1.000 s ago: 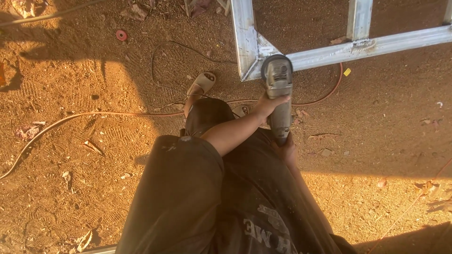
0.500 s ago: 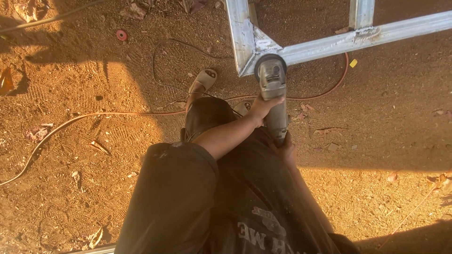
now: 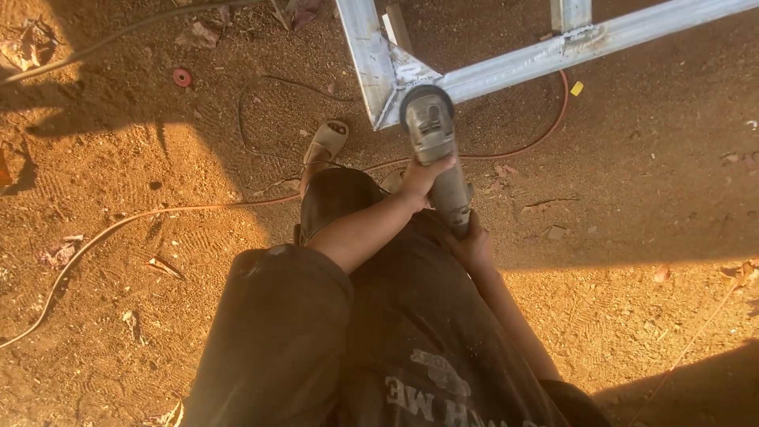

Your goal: Using a handheld angle grinder to smooth out weld joints on a metal frame structure.

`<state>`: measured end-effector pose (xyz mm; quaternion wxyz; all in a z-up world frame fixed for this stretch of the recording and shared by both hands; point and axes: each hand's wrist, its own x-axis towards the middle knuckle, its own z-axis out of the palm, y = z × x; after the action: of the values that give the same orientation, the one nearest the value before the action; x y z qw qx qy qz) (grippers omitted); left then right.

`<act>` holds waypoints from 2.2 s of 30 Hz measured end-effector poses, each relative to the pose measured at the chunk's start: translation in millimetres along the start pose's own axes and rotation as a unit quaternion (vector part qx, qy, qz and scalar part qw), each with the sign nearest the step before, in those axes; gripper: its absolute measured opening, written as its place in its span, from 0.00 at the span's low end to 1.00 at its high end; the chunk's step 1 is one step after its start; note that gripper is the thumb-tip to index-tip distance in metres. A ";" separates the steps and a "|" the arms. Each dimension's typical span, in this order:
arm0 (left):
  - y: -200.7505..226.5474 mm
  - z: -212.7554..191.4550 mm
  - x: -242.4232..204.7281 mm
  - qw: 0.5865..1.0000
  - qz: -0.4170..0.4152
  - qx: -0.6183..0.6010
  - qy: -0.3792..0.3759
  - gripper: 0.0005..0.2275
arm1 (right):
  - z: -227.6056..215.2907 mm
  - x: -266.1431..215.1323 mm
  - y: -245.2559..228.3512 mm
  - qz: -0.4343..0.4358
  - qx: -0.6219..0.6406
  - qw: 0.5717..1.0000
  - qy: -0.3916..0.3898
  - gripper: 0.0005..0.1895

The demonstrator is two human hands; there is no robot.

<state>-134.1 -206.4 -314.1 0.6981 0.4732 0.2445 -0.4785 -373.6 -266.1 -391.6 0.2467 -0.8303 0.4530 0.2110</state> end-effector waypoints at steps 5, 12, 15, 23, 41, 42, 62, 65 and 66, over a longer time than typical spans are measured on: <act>-10.7 49.4 42.6 0.994 0.001 0.099 -0.044 0.40 | -54.4 4.9 -36.3 0.100 0.093 0.990 0.034 0.31; 4.6 40.4 19.8 0.995 -0.012 0.086 -0.046 0.45 | -58.5 -8.8 -51.8 0.083 0.092 0.992 0.012 0.30; 20.1 21.5 -2.4 0.998 -0.017 0.060 -0.012 0.43 | -39.8 -13.0 -46.1 0.066 0.082 0.994 -0.004 0.36; -2.7 41.7 49.6 0.992 -0.003 0.099 -0.081 0.41 | -53.6 -8.9 -71.1 0.121 0.166 0.978 0.041 0.30; 92.0 7.0 18.7 0.976 -0.070 0.169 -0.115 0.48 | -31.0 -34.9 -159.9 0.193 0.188 0.962 0.037 0.28; 87.0 1.8 20.6 0.976 -0.078 0.165 -0.116 0.47 | -22.4 -38.7 -154.4 0.199 0.184 0.962 0.034 0.30; 169.6 -16.0 6.5 0.973 -0.087 0.164 -0.133 0.50 | -27.8 -30.7 -250.1 0.219 0.175 0.959 0.033 0.30; 188.3 -8.2 -5.2 0.976 -0.085 0.165 -0.118 0.51 | -23.1 -24.8 -253.8 0.205 0.175 0.962 0.038 0.31; 190.8 -4.7 -5.5 0.974 -0.089 0.167 -0.121 0.51 | -19.6 -21.0 -252.9 0.206 0.171 0.962 0.049 0.32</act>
<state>35.7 -181.8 -230.4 0.5883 0.4982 0.1156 -0.6264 -165.1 -145.9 -308.8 0.3131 -0.6738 0.6554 0.1355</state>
